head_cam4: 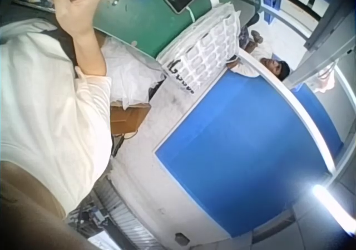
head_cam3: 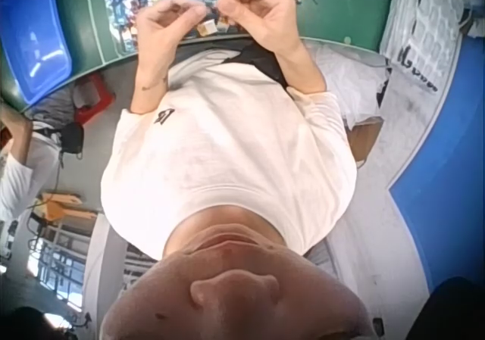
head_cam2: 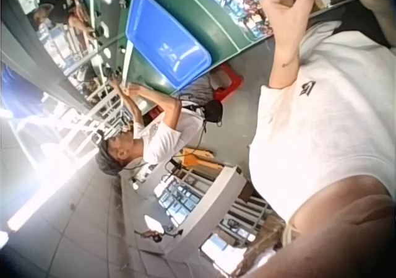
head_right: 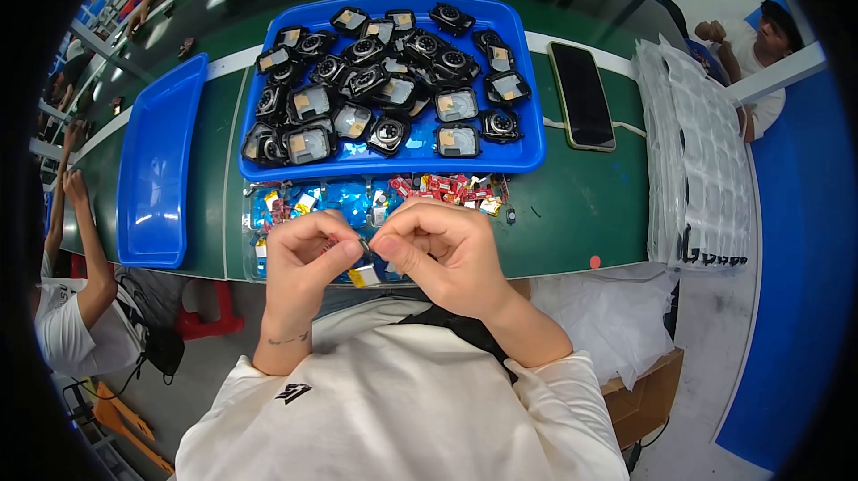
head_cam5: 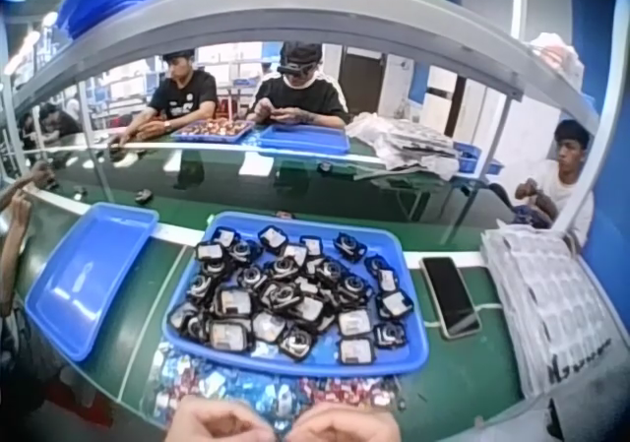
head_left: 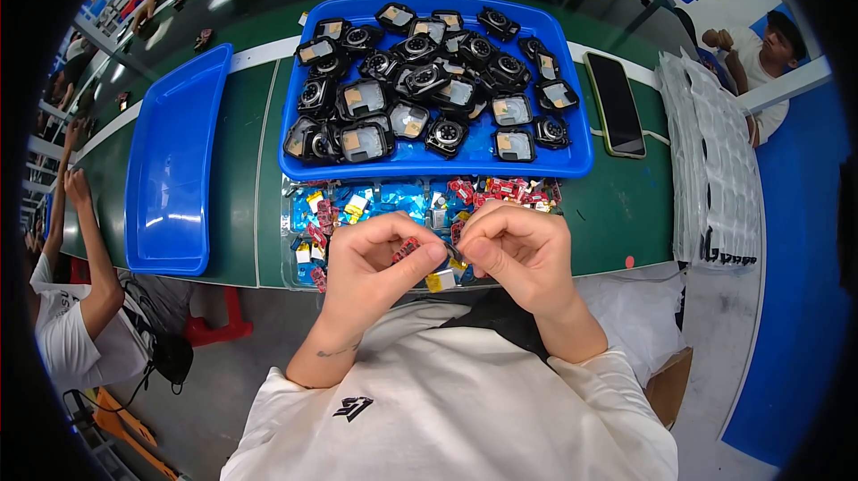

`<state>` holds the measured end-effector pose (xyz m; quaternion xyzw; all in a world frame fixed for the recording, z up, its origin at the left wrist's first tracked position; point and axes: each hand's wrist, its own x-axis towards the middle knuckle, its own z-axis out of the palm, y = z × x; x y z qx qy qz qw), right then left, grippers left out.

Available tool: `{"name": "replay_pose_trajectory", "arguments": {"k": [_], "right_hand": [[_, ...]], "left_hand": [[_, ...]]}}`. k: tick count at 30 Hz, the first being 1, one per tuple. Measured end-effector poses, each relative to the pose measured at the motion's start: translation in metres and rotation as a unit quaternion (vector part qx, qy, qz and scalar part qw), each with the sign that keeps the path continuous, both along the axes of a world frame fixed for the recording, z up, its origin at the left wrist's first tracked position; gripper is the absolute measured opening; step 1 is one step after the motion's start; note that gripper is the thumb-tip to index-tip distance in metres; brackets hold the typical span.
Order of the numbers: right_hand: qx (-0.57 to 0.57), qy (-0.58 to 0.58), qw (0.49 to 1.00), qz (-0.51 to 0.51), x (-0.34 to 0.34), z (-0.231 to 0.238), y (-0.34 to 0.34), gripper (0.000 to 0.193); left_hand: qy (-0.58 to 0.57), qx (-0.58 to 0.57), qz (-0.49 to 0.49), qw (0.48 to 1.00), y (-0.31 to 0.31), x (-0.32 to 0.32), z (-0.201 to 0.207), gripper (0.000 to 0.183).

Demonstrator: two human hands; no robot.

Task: The recorder is assembling small electronic wearable devices by connecting circuit boards and batteries into cases.

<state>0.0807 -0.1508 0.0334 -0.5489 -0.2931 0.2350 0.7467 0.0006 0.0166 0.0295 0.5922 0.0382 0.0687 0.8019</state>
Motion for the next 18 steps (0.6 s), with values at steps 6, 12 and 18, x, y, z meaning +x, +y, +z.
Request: {"name": "replay_pose_trajectory", "arguments": {"k": [6, 12, 18], "right_hand": [[-0.022, -0.053, 0.997, -0.043, -0.0036, 0.0015, 0.0021, 0.006], [-0.009, -0.024, 1.0, -0.014, -0.0053, 0.0008, 0.0057, 0.007], [-0.173, -0.21, 0.956, -0.112, 0.0018, 0.0077, 0.0049, 0.005]], "left_hand": [[0.0, 0.003, 0.035, 0.999, 0.0009, -0.002, -0.0013, 0.004], [-0.001, -0.013, 0.003, 1.0, -0.0003, 0.0005, -0.0018, 0.004], [-0.052, -0.073, -0.071, 0.993, 0.0059, -0.0007, -0.0061, 0.003]]}}
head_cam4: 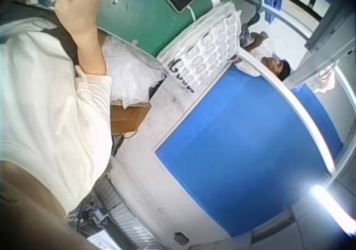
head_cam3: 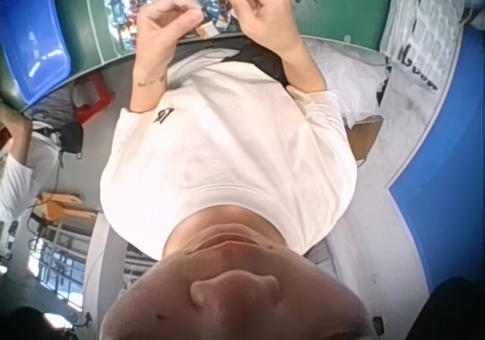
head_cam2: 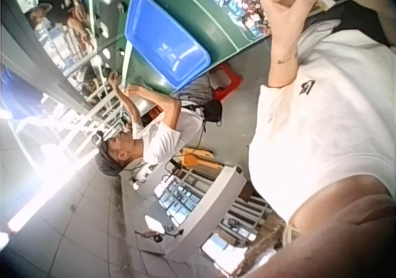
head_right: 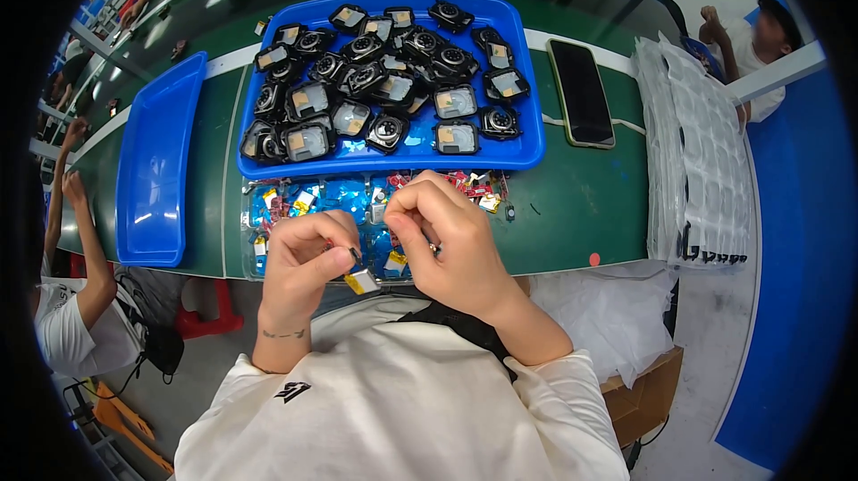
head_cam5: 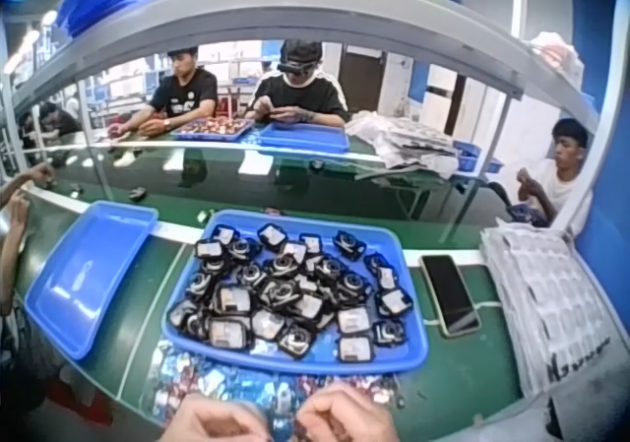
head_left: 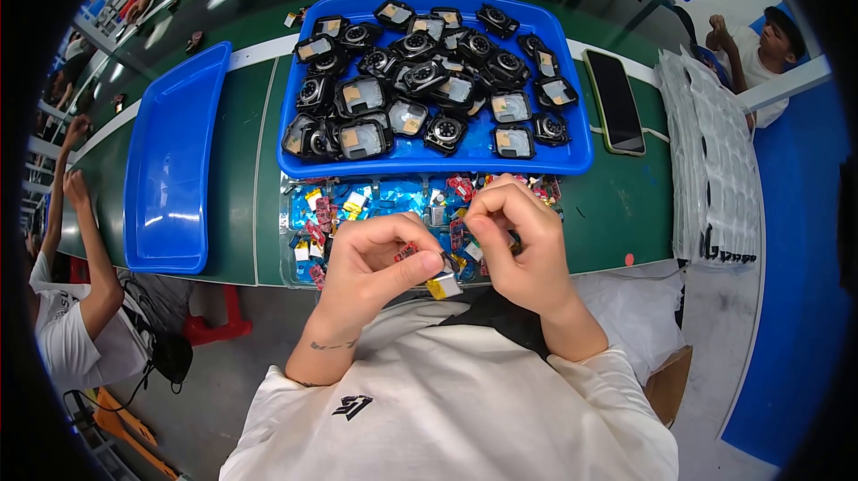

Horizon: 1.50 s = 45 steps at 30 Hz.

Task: The recorder is assembling small electronic wearable devices by connecting circuit boards and batteries into cases.

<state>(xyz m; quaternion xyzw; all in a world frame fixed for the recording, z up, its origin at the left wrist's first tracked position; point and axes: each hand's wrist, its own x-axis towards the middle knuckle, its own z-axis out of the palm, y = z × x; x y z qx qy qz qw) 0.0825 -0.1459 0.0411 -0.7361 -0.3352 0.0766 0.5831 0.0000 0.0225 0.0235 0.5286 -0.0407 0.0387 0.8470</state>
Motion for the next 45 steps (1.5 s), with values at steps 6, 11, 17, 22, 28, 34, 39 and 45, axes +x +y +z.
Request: {"name": "replay_pose_trajectory", "arguments": {"k": [6, 11, 17, 22, 28, 34, 39, 45], "right_hand": [[-0.111, -0.232, 0.966, 0.011, 0.017, -0.007, -0.017, 0.02], [-0.169, -0.296, 0.939, -0.046, 0.052, 0.017, -0.017, 0.028], [-0.303, -0.351, 0.886, 0.0, 0.102, 0.022, -0.017, 0.022], [-0.319, -0.305, 0.897, 0.029, 0.11, 0.026, -0.019, 0.022], [-0.254, -0.372, 0.891, 0.06, 0.113, 0.023, -0.016, 0.019], [-0.143, -0.164, 0.975, -0.035, 0.089, 0.03, -0.023, 0.032], [0.056, 0.026, 0.998, -0.011, 0.035, 0.011, -0.005, 0.033], [0.119, 0.098, 0.988, -0.023, 0.002, -0.002, 0.006, 0.026]], "left_hand": [[0.004, 0.021, 0.023, 0.999, 0.002, 0.0, 0.002, 0.002], [0.003, 0.015, 0.017, 1.0, 0.003, -0.002, 0.0, 0.002], [0.002, 0.007, 0.018, 1.0, 0.001, -0.004, 0.003, 0.002], [0.019, 0.023, 0.028, 0.999, 0.001, -0.006, 0.004, 0.003], [-0.013, 0.064, 0.049, 0.997, -0.004, -0.001, 0.001, 0.004], [-0.044, 0.069, 0.071, 0.994, -0.002, 0.002, 0.001, 0.005], [-0.042, 0.097, 0.119, 0.987, -0.011, 0.006, 0.002, 0.003], [0.059, 0.153, 0.212, 0.963, -0.024, 0.012, 0.01, 0.005]]}}
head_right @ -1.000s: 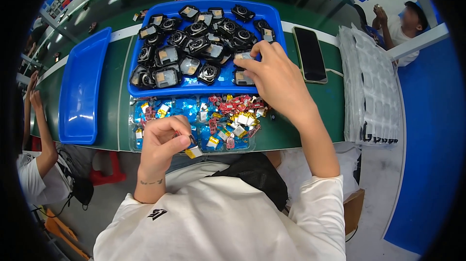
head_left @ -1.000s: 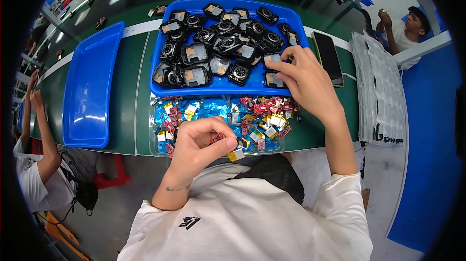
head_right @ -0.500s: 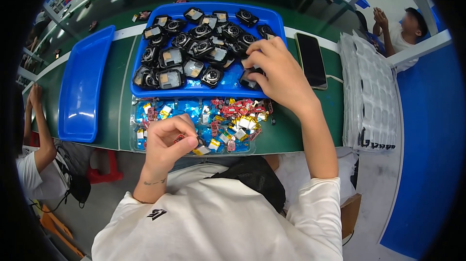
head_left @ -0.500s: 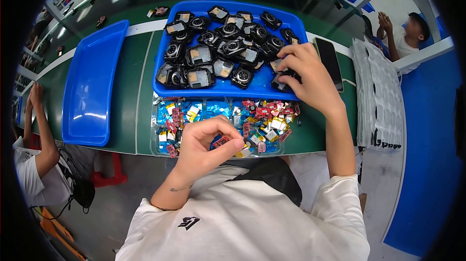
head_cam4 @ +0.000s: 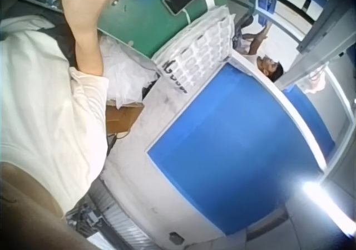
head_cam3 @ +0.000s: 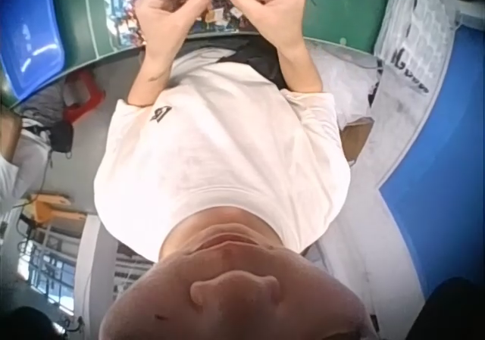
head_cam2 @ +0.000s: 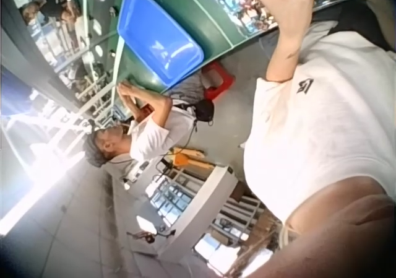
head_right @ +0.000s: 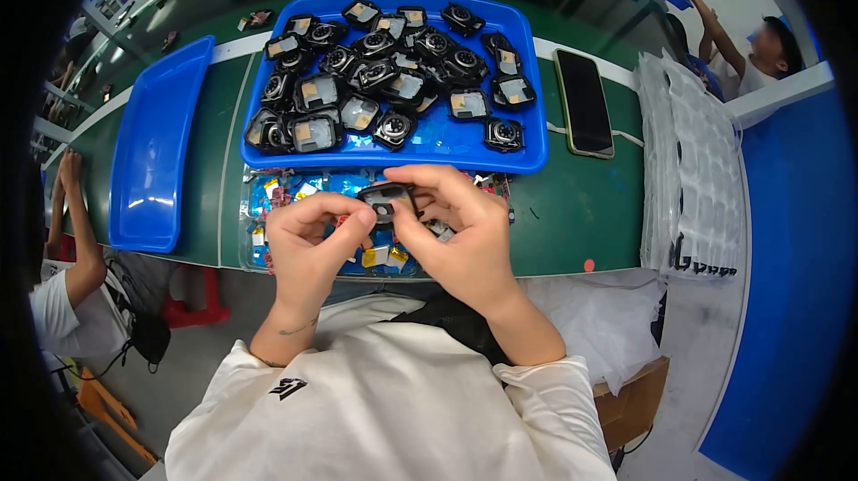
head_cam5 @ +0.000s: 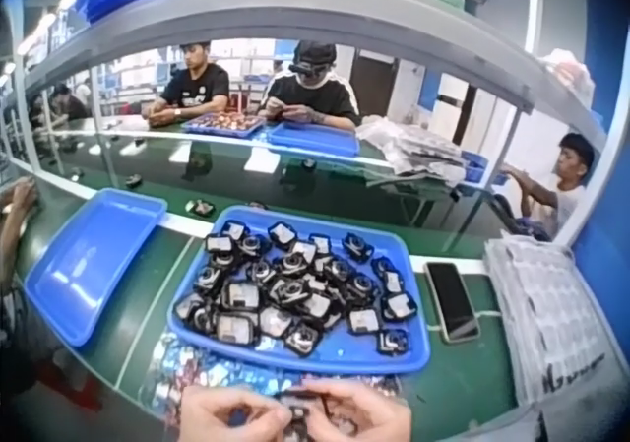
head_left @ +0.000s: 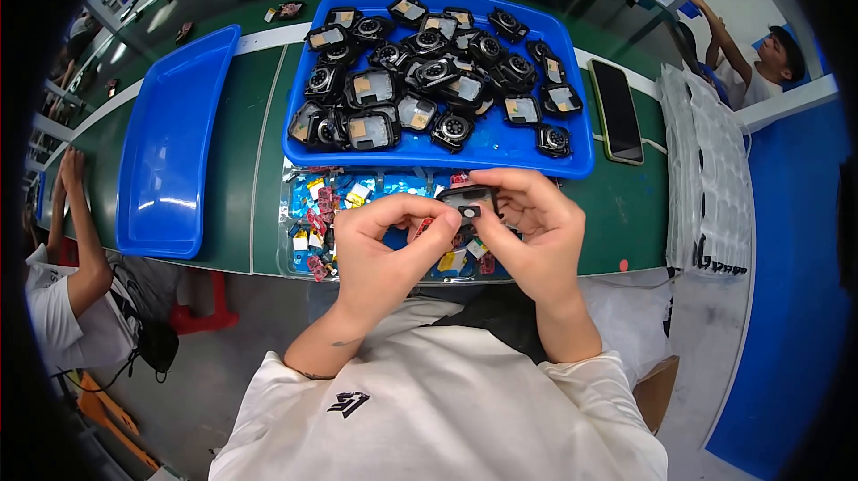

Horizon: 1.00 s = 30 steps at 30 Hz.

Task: The recorder is assembling small electronic wearable devices by connecting circuit boards and batteries into cases.

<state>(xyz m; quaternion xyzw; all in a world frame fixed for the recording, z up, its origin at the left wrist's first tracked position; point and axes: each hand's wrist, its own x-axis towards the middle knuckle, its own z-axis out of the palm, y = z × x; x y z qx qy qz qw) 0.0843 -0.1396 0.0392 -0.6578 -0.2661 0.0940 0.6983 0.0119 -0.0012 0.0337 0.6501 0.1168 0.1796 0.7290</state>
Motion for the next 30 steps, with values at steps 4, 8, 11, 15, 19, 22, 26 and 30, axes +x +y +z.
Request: {"name": "replay_pose_trajectory", "arguments": {"k": [4, 8, 11, 15, 19, 22, 26, 30], "right_hand": [[-0.008, -0.019, 1.0, -0.01, -0.008, -0.002, 0.0, 0.027], [-0.019, -0.036, 0.999, -0.013, -0.009, -0.003, 0.0, 0.026], [-0.031, -0.052, 0.998, -0.021, -0.011, -0.002, 0.0, 0.024], [-0.04, -0.078, 0.996, -0.033, -0.009, -0.003, 0.001, 0.02], [-0.035, -0.072, 0.996, -0.045, -0.01, -0.006, 0.002, 0.018], [-0.015, -0.098, 0.993, -0.062, -0.009, -0.012, 0.002, 0.017], [0.005, -0.118, 0.988, -0.101, -0.007, -0.014, 0.0, 0.016], [0.065, 0.02, 0.995, -0.076, -0.004, -0.009, -0.004, 0.017]], "left_hand": [[0.001, 0.042, 0.016, 0.999, 0.0, -0.002, -0.005, 0.006], [0.003, 0.024, 0.022, 0.999, -0.001, 0.0, -0.007, 0.006], [0.007, 0.015, 0.017, 1.0, 0.0, 0.0, -0.006, 0.006], [0.012, 0.031, 0.02, 0.999, 0.001, 0.001, -0.005, 0.006], [0.024, 0.033, 0.021, 0.999, -0.001, 0.002, -0.005, 0.005], [-0.011, 0.133, 0.027, 0.991, -0.001, 0.002, -0.005, 0.007], [-0.014, 0.054, 0.012, 0.998, -0.005, -0.001, -0.008, 0.011], [-0.012, 0.062, 0.025, 0.998, 0.0, -0.007, -0.009, 0.013]]}}
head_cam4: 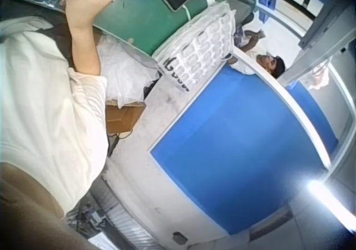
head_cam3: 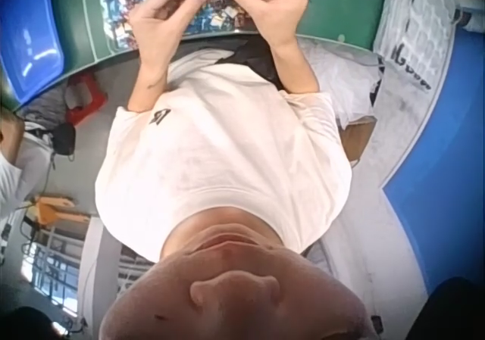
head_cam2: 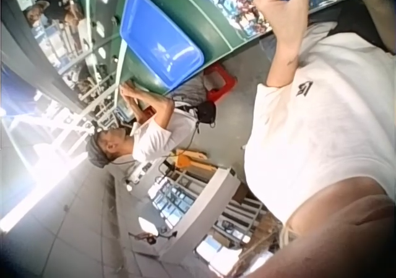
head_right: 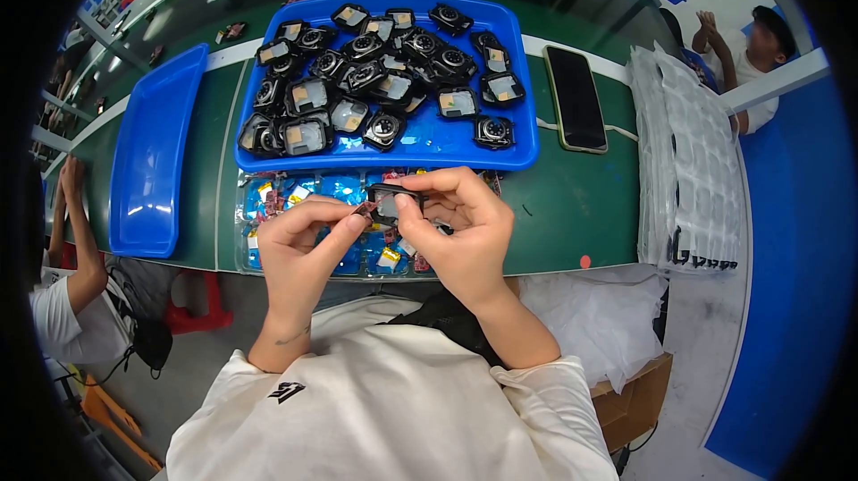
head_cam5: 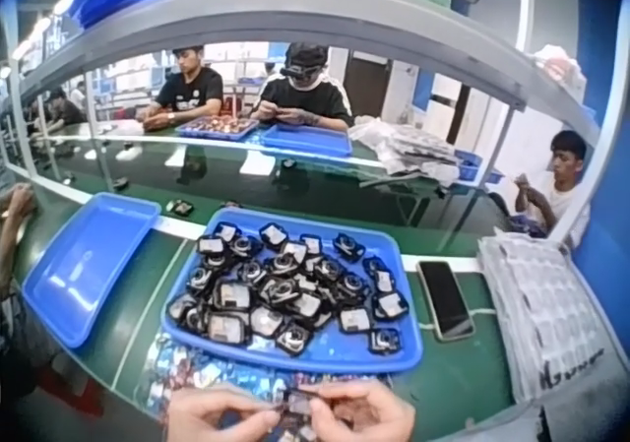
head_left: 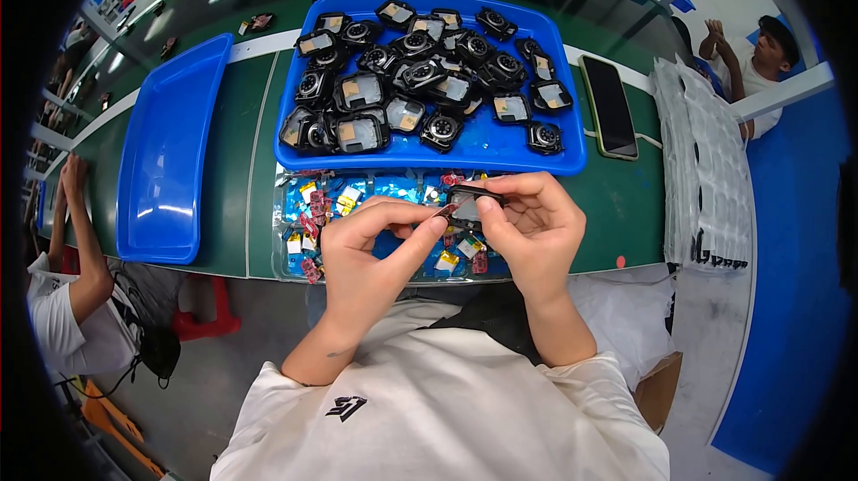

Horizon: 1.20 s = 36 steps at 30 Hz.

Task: The recorder is assembling small electronic wearable devices by connecting circuit boards and batteries into cases.

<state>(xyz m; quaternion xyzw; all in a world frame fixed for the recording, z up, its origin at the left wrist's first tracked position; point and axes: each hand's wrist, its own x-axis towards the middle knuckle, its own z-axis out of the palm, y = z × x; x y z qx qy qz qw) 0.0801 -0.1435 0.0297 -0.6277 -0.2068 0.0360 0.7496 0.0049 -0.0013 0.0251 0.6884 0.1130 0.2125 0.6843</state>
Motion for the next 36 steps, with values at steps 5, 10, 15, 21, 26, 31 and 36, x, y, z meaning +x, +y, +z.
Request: {"name": "replay_pose_trajectory", "arguments": {"k": [5, 10, 15, 21, 26, 31, 36], "right_hand": [[0.03, 0.011, 0.999, 0.024, 0.001, -0.004, -0.001, 0.019], [-0.04, -0.096, 0.995, -0.001, -0.003, -0.003, 0.0, 0.021], [-0.039, -0.113, 0.992, 0.028, -0.001, -0.002, -0.005, 0.022], [-0.001, -0.043, 0.997, 0.063, -0.005, -0.002, -0.005, 0.023], [-0.057, -0.082, 0.994, 0.04, -0.006, -0.006, -0.005, 0.02], [-0.13, -0.365, 0.909, 0.153, 0.022, 0.018, -0.014, 0.026], [-0.16, -0.372, 0.893, 0.198, 0.036, 0.031, -0.017, 0.029]], "left_hand": [[-0.008, 0.013, -0.065, 0.998, 0.002, -0.001, 0.004, 0.012], [0.028, -0.206, -0.142, 0.968, 0.005, -0.001, 0.004, 0.009], [0.037, -0.228, -0.121, 0.965, 0.002, 0.001, 0.001, 0.011], [0.042, -0.218, -0.101, 0.97, 0.001, 0.005, -0.003, 0.018], [0.015, -0.176, -0.098, 0.979, -0.002, 0.002, -0.008, 0.014], [0.026, -0.206, -0.16, 0.965, 0.009, -0.001, -0.004, 0.013], [0.031, -0.209, -0.172, 0.962, 0.016, 0.003, 0.001, 0.025]]}}
